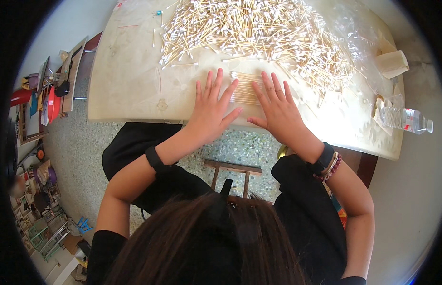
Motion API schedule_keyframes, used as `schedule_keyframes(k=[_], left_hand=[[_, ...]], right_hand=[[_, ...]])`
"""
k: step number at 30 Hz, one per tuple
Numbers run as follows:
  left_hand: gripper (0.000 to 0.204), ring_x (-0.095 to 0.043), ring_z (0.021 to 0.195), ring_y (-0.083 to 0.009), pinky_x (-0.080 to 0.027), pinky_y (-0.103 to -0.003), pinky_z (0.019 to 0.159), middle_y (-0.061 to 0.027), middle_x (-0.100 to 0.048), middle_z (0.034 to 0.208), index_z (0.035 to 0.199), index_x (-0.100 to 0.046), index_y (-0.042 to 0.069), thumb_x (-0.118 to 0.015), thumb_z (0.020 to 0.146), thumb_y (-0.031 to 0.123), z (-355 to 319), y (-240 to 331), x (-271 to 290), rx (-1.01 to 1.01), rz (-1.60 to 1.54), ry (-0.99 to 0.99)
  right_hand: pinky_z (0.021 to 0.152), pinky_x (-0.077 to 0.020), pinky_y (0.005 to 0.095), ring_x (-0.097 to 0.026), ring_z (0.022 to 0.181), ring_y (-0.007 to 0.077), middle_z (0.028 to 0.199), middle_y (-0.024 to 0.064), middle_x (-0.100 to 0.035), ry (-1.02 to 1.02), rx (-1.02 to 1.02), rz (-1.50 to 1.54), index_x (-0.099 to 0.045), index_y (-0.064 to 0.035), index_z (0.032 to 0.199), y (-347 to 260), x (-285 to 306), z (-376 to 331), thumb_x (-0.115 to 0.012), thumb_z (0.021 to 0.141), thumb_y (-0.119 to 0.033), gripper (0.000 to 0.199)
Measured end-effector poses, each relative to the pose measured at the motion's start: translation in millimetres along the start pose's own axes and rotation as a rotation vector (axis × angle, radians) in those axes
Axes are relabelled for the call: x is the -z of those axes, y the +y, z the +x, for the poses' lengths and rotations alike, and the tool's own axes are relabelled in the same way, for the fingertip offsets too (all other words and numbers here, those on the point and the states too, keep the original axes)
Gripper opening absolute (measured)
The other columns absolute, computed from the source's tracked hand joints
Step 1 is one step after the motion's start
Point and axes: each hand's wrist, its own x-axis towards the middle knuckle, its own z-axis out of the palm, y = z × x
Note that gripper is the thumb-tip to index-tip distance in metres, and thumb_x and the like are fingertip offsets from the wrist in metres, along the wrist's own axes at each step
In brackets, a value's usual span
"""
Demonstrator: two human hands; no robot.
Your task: Sorting and placing cotton swabs into small plastic bags.
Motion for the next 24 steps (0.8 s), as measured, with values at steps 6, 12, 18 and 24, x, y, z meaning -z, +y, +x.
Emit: schedule_keyframes(k=[6, 12, 18, 24], left_hand=[[0.058, -0.009, 0.135, -0.0447, -0.010, -0.063, 0.104, -0.0253, -0.012, 0.146, 0.139, -0.032, 0.012, -0.045, 0.091, 0.042, 4.3, -6.1, -1.8, -0.005, 0.052, -0.031], [0.059, -0.009, 0.135, -0.0445, -0.009, -0.063, 0.104, -0.0249, -0.012, 0.146, 0.139, -0.032, 0.012, -0.046, 0.091, 0.042, 3.2, -7.5, -3.5, -0.021, 0.041, -0.008], [0.057, -0.010, 0.135, -0.0443, -0.010, -0.063, 0.104, -0.0243, -0.012, 0.146, 0.139, -0.033, 0.014, -0.047, 0.090, 0.041, 5.0, -7.9, -2.8, -0.025, 0.057, -0.004], [0.055, -0.012, 0.135, -0.0445, -0.011, -0.063, 0.104, -0.0246, -0.014, 0.146, 0.137, -0.036, 0.016, -0.048, 0.090, 0.040, 5.6, -9.8, -2.1, -0.018, 0.070, -0.002]], right_hand=[[0.109, -0.0175, 0.0480, -0.017, 0.136, 0.0351, 0.146, 0.0201, -0.021, -0.005, -0.007, 0.006, -0.029, -0.0054, 0.139, -0.2, 0.5, -2.4, -0.052, 0.083, -0.053, 0.077], [0.110, -0.0171, 0.0476, -0.017, 0.137, 0.0331, 0.146, 0.0183, -0.022, -0.029, 0.012, 0.011, -0.029, -0.0014, 0.138, -9.1, 10.4, -8.4, -0.054, 0.081, -0.054, 0.081], [0.110, -0.0168, 0.0467, -0.017, 0.137, 0.0316, 0.146, 0.0174, -0.023, -0.025, 0.005, -0.001, -0.030, 0.0026, 0.136, -13.0, 3.3, -10.3, -0.056, 0.079, -0.054, 0.085], [0.110, -0.0168, 0.0464, -0.018, 0.137, 0.0315, 0.145, 0.0176, -0.023, -0.021, 0.003, -0.007, -0.031, 0.0028, 0.136, -10.2, -0.2, -5.9, -0.057, 0.078, -0.053, 0.084]])
